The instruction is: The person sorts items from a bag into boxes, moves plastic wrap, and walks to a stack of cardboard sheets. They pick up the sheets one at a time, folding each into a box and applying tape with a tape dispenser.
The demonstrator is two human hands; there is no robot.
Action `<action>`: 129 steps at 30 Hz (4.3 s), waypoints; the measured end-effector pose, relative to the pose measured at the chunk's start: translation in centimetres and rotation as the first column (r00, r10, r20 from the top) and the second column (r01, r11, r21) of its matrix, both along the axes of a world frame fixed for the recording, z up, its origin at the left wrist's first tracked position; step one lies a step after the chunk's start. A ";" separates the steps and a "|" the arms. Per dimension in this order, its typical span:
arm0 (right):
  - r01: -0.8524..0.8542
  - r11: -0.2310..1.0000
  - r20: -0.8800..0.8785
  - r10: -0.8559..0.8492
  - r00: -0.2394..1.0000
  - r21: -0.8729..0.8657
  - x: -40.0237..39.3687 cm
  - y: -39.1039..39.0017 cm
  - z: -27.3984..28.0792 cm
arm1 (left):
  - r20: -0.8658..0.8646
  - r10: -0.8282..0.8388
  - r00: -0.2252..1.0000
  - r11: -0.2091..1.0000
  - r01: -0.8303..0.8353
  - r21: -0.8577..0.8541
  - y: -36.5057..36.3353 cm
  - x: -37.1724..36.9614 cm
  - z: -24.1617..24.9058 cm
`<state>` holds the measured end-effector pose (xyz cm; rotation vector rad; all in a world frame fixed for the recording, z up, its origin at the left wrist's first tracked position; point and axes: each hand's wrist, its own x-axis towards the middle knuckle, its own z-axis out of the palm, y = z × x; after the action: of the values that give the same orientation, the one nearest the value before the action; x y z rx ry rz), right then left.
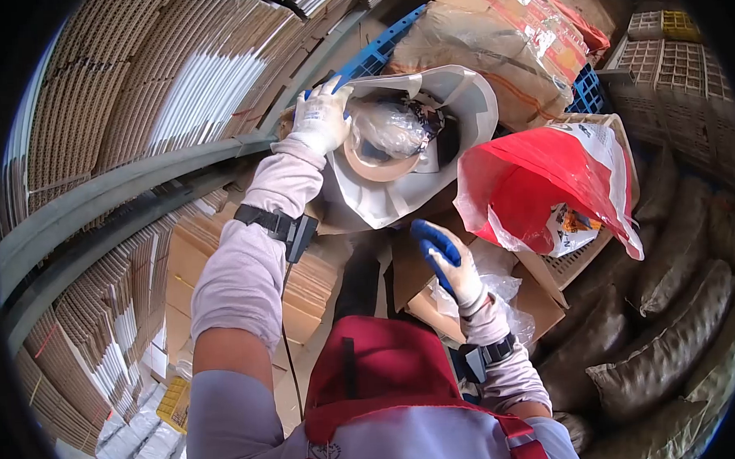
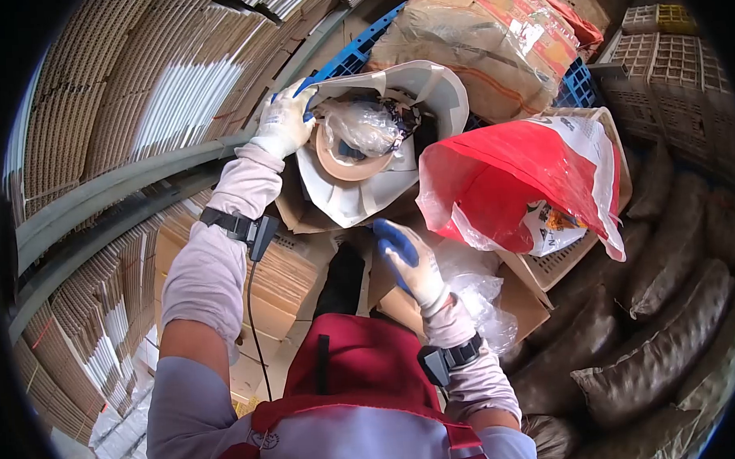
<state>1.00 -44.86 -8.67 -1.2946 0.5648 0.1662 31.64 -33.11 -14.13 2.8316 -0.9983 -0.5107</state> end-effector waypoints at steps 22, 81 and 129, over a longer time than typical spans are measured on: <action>-0.794 -0.098 -0.769 0.343 0.539 -0.600 21.4 -6.3 -13.3 | 0.169 -0.289 0.942 0.957 0.281 0.066 3.3 1.7 -0.6; -0.846 -0.040 -0.582 0.743 0.331 -0.532 18.8 0.1 -11.4 | 0.124 -0.258 0.958 0.958 0.270 -0.096 5.0 0.9 -2.0; 0.098 0.637 -0.376 -0.565 0.735 -0.764 17.1 -10.4 -26.0 | 0.073 -0.224 0.972 0.943 0.235 -0.234 2.5 -2.8 -2.9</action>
<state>18.09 -55.22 -34.67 -1.8569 1.5462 0.0049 28.79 -30.61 -17.04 2.5384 -1.3119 -0.3183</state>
